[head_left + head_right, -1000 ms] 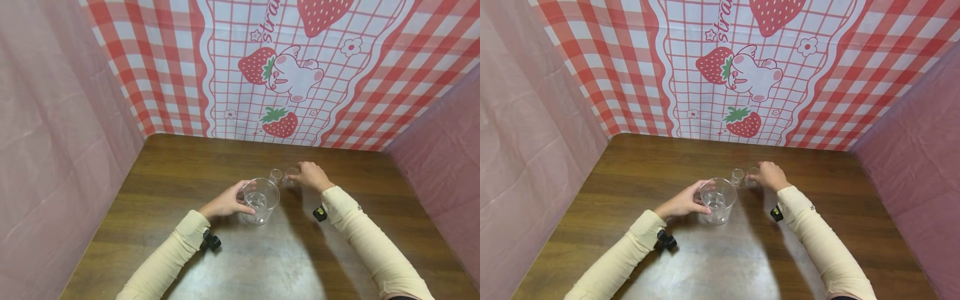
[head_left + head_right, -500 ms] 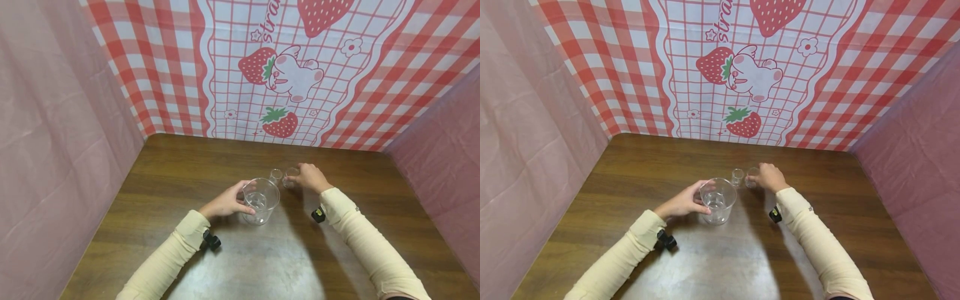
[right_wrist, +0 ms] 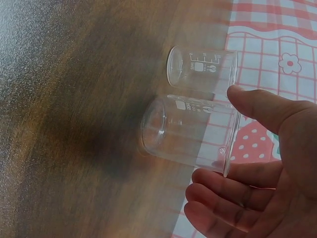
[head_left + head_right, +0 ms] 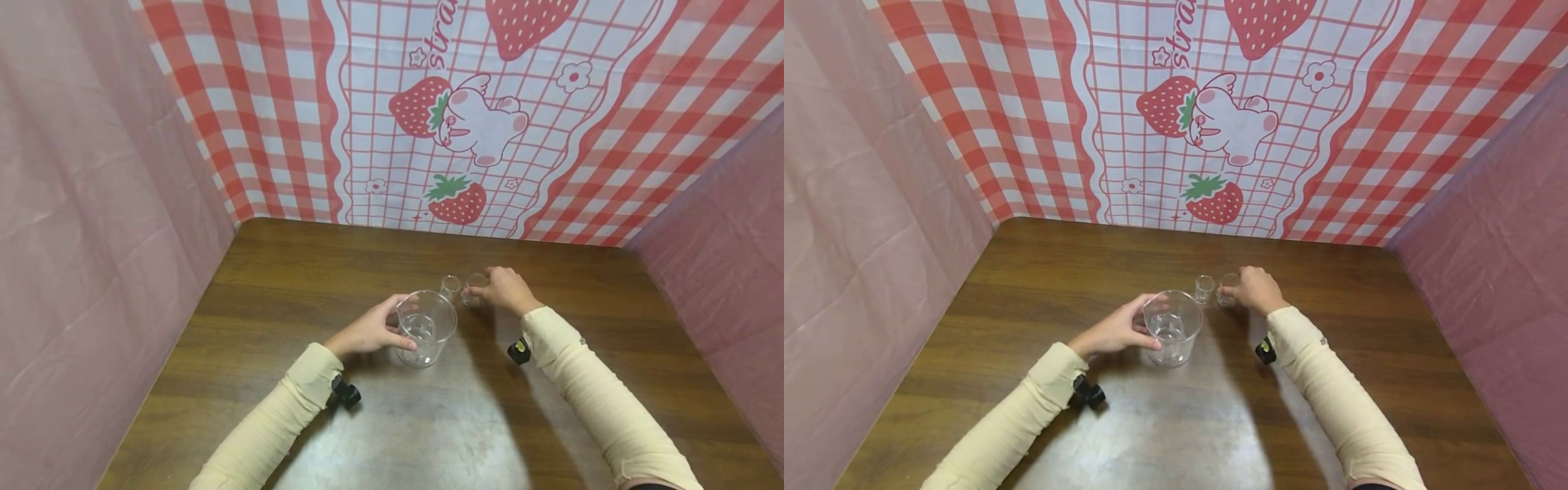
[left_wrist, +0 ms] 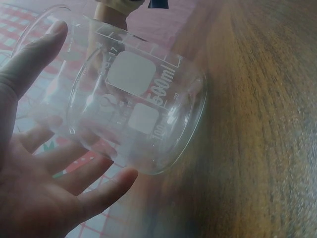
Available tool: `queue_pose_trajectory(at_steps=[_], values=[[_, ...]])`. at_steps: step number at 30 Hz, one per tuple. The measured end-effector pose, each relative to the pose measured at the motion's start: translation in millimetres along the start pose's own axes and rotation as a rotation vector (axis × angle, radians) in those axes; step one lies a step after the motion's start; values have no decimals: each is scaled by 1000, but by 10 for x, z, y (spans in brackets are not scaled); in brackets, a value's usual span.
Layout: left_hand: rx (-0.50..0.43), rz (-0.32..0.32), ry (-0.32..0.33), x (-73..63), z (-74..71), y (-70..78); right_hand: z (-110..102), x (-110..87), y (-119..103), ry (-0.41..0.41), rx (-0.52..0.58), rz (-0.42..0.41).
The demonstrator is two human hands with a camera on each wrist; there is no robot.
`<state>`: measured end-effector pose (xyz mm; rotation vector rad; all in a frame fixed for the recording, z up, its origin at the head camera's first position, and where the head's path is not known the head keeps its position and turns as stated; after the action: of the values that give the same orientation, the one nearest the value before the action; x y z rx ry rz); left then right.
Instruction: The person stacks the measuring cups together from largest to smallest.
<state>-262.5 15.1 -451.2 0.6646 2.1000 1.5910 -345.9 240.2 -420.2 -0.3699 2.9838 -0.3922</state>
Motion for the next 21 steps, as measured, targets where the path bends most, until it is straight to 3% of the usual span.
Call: queue_pose_trajectory(at_steps=[21], values=[[-3, 6, 2, 9, 5, -14, -27, 9, 6, 38, 22, -39]])
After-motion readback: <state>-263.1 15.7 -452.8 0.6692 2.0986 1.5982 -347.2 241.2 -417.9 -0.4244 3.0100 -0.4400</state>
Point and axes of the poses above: each hand's wrist, its own x-axis towards the middle knuckle, its own z-axis out of the palm, y = z × x, the point moved 8 cm from there along x, towards the middle knuckle, and after that the axes turned 4 degrees about -z, right-handed, at the moved point
